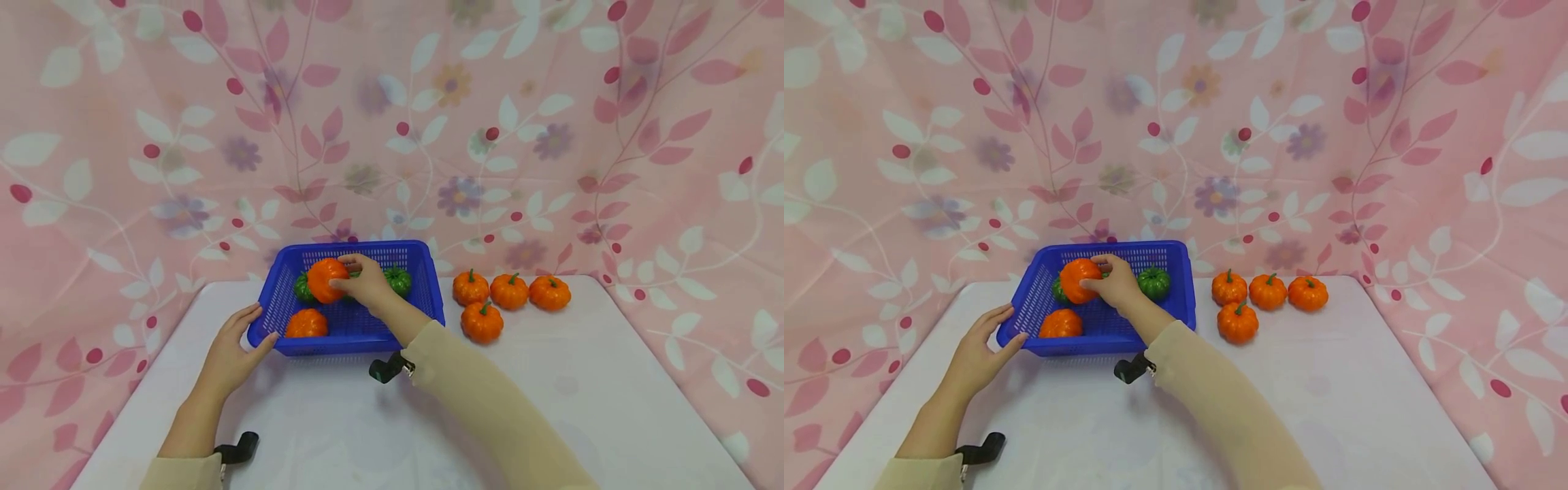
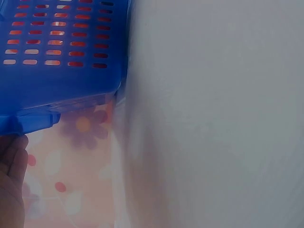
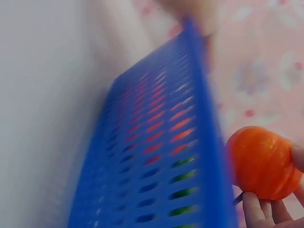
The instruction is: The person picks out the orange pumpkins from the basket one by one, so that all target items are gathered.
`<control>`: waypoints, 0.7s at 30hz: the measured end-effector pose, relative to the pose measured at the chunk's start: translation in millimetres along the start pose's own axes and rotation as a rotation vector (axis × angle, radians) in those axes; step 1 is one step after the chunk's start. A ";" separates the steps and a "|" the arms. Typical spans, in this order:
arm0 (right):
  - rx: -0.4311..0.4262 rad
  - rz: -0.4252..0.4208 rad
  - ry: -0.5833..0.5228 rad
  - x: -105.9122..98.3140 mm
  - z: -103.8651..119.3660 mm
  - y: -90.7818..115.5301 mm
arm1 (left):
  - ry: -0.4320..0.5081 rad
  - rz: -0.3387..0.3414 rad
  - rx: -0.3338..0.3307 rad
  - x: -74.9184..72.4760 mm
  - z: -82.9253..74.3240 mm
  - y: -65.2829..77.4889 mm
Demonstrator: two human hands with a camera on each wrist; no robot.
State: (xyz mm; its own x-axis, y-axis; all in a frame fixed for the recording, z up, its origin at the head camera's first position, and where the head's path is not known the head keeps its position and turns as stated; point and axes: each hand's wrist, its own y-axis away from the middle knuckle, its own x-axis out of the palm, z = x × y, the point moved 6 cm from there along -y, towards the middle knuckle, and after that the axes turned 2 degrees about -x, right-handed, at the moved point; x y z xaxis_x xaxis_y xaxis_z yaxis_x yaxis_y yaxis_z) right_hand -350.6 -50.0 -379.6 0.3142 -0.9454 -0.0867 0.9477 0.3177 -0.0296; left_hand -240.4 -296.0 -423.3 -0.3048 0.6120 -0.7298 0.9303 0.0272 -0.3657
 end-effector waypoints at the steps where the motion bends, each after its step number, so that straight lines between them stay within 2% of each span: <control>1: -0.004 0.011 -0.021 -2.0 3.4 3.1 | -0.001 0.000 0.000 0.4 -0.3 0.5; 5: -0.041 0.057 -0.045 -14.3 18.9 19.3 | -0.005 -0.001 0.001 0.4 -0.5 1.4; 9: -0.085 0.073 -0.009 -30.5 35.0 36.0 | -0.005 -0.003 0.004 -0.5 0.2 1.1; 17: -0.211 0.025 0.077 -73.7 63.9 70.8 | -0.003 -0.012 0.016 0.4 0.1 0.7; 21: -0.234 -0.026 0.128 -101.6 68.4 87.8 | -0.003 -0.010 0.014 -0.3 0.0 0.7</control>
State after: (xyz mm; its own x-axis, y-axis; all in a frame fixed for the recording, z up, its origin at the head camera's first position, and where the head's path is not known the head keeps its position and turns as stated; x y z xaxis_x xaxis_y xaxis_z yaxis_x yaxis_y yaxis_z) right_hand -295.5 68.9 -305.3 0.2665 -0.9413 -0.2073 0.9122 0.3158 -0.2612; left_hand -239.7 -296.2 -423.3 -0.3144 0.6096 -0.7277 0.9243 0.0218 -0.3811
